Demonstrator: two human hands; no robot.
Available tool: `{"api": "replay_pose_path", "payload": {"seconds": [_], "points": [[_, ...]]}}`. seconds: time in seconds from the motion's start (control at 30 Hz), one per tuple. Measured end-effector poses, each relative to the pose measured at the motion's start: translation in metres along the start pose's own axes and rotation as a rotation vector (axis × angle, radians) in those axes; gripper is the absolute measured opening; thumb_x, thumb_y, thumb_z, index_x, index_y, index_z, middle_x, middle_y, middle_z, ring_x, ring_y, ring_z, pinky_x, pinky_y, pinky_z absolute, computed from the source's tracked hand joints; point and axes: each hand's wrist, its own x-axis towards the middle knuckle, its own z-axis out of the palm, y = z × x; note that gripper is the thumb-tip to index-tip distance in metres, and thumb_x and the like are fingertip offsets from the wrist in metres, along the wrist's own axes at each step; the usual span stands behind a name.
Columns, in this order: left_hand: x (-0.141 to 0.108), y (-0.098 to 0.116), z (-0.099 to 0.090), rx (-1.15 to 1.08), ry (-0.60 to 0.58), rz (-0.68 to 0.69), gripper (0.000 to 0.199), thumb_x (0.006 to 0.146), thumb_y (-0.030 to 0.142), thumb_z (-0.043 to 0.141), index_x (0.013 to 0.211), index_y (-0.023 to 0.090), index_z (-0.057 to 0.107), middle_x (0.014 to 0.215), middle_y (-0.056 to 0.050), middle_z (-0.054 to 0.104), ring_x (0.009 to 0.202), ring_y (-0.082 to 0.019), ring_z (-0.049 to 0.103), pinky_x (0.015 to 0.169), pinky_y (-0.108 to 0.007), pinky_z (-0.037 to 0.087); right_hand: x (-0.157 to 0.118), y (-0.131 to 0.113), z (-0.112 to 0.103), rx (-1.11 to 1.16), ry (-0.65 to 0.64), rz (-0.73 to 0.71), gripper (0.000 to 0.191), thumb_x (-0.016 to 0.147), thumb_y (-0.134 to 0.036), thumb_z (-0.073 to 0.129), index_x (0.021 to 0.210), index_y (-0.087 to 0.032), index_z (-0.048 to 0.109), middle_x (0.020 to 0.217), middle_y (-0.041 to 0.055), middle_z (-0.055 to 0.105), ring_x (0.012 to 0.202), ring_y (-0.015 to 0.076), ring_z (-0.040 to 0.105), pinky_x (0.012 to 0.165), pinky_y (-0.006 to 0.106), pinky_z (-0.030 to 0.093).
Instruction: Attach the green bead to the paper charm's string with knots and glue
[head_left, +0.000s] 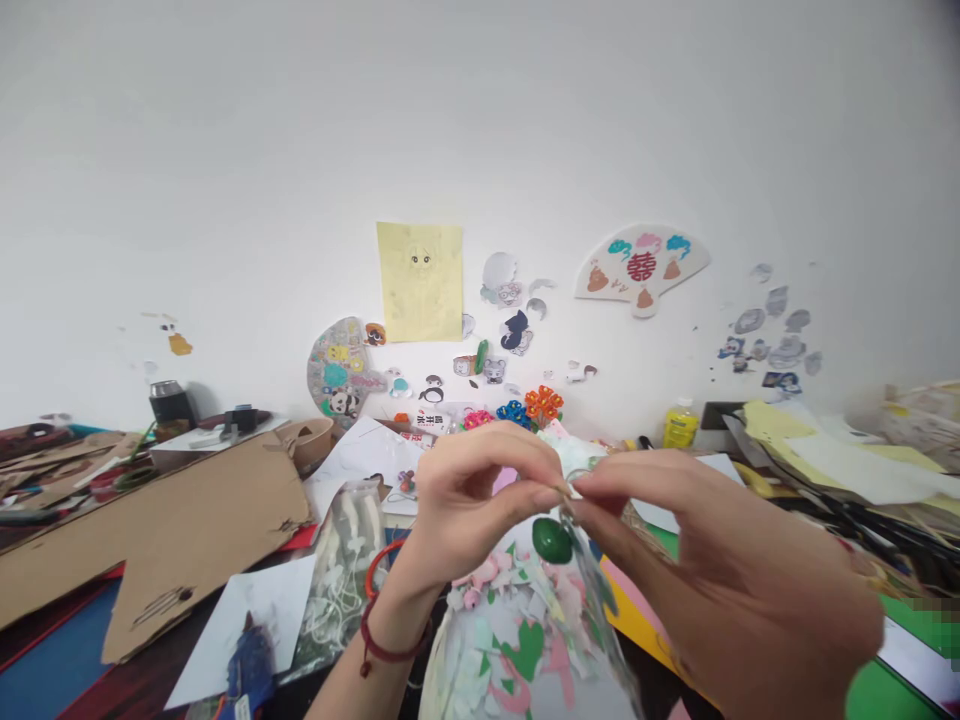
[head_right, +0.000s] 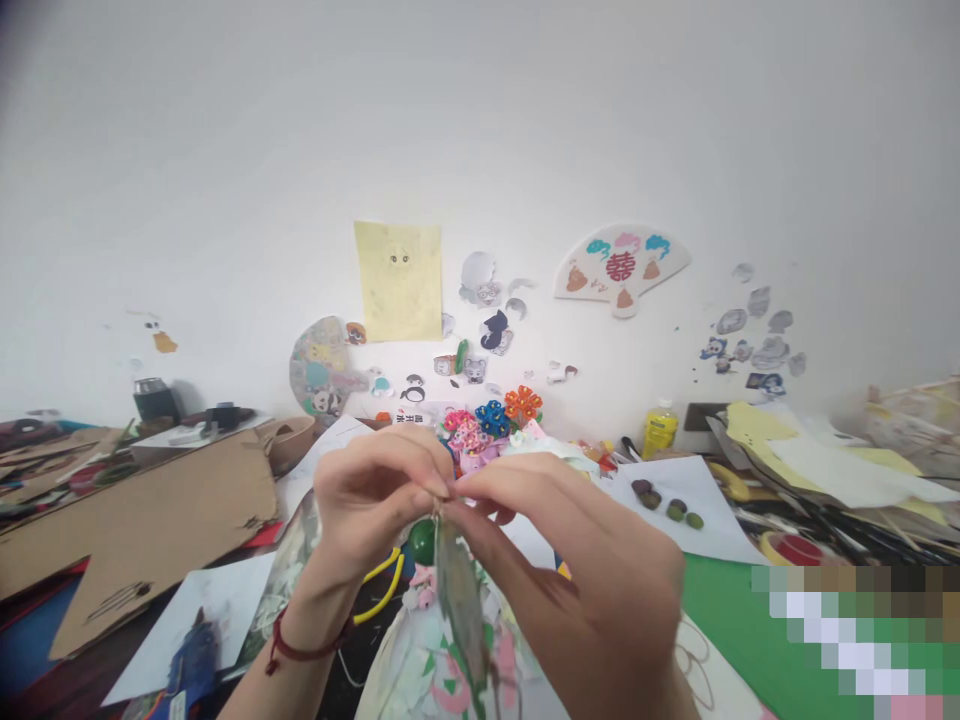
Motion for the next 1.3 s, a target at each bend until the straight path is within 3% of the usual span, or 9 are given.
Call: {"api": "replay_pose_path", "payload": {"seconds": [0.33, 0.43, 0.63, 0.8, 1.07, 1.3], "points": [[0.002, 0.001, 0.0, 0.027, 0.009, -0.021, 0.03, 0.086, 0.04, 0.076, 0.068, 0.018, 0.068, 0.062, -0.003, 0.07, 0.055, -0.013, 0.065, 0.053, -0.025, 0.054, -0.01, -0.003, 0.001, -0.135, 0.016, -0.124, 0.019, 0.088, -0.013, 0.068, 0.1, -0.028, 0.069, 0.087, -0.0015, 0.079, 0.076, 0.0171, 0.076, 0.077, 0.027, 0.062], [0.001, -0.001, 0.001, -0.041, -0.009, -0.049, 0.031, 0.086, 0.039, 0.076, 0.067, 0.019, 0.065, 0.059, -0.002, 0.069, 0.053, -0.012, 0.064, 0.052, -0.024, 0.053, -0.01, -0.009, -0.002, -0.107, 0.019, -0.122, 0.02, 0.087, -0.011, 0.069, 0.098, -0.027, 0.069, 0.082, -0.0012, 0.078, 0.071, 0.0177, 0.075, 0.07, 0.028, 0.062], [0.0, -0.004, 0.003, -0.147, -0.048, -0.051, 0.03, 0.087, 0.037, 0.076, 0.068, 0.019, 0.062, 0.058, 0.0, 0.066, 0.052, -0.01, 0.061, 0.051, -0.022, 0.051, -0.003, -0.01, -0.017, -0.042, -0.136, -0.176, 0.025, 0.085, -0.013, 0.073, 0.104, -0.03, 0.074, 0.085, 0.0005, 0.08, 0.075, 0.0218, 0.077, 0.066, 0.029, 0.063], [-0.001, -0.004, 0.002, -0.138, -0.055, -0.066, 0.033, 0.087, 0.039, 0.075, 0.066, 0.019, 0.06, 0.058, 0.0, 0.066, 0.051, -0.01, 0.06, 0.05, -0.022, 0.05, -0.003, -0.01, -0.018, -0.031, -0.114, -0.177, 0.024, 0.083, -0.013, 0.075, 0.101, -0.029, 0.076, 0.086, 0.0015, 0.08, 0.078, 0.0224, 0.078, 0.07, 0.028, 0.064], [0.002, 0.002, 0.001, -0.176, -0.046, -0.04, 0.024, 0.086, 0.032, 0.077, 0.071, 0.016, 0.067, 0.06, -0.001, 0.067, 0.056, -0.011, 0.062, 0.056, -0.021, 0.052, -0.003, -0.009, -0.017, -0.172, -0.087, -0.27, 0.019, 0.085, -0.011, 0.07, 0.096, -0.027, 0.075, 0.09, 0.0009, 0.081, 0.081, 0.0203, 0.078, 0.073, 0.026, 0.065], [0.003, 0.007, -0.001, -0.153, -0.051, -0.015, 0.013, 0.085, 0.023, 0.077, 0.077, 0.014, 0.072, 0.065, -0.003, 0.069, 0.061, -0.011, 0.063, 0.061, -0.022, 0.053, -0.009, -0.001, -0.013, -0.203, -0.025, -0.26, 0.02, 0.086, -0.009, 0.069, 0.1, -0.023, 0.072, 0.089, 0.0005, 0.079, 0.076, 0.0158, 0.077, 0.079, 0.022, 0.063]]}}
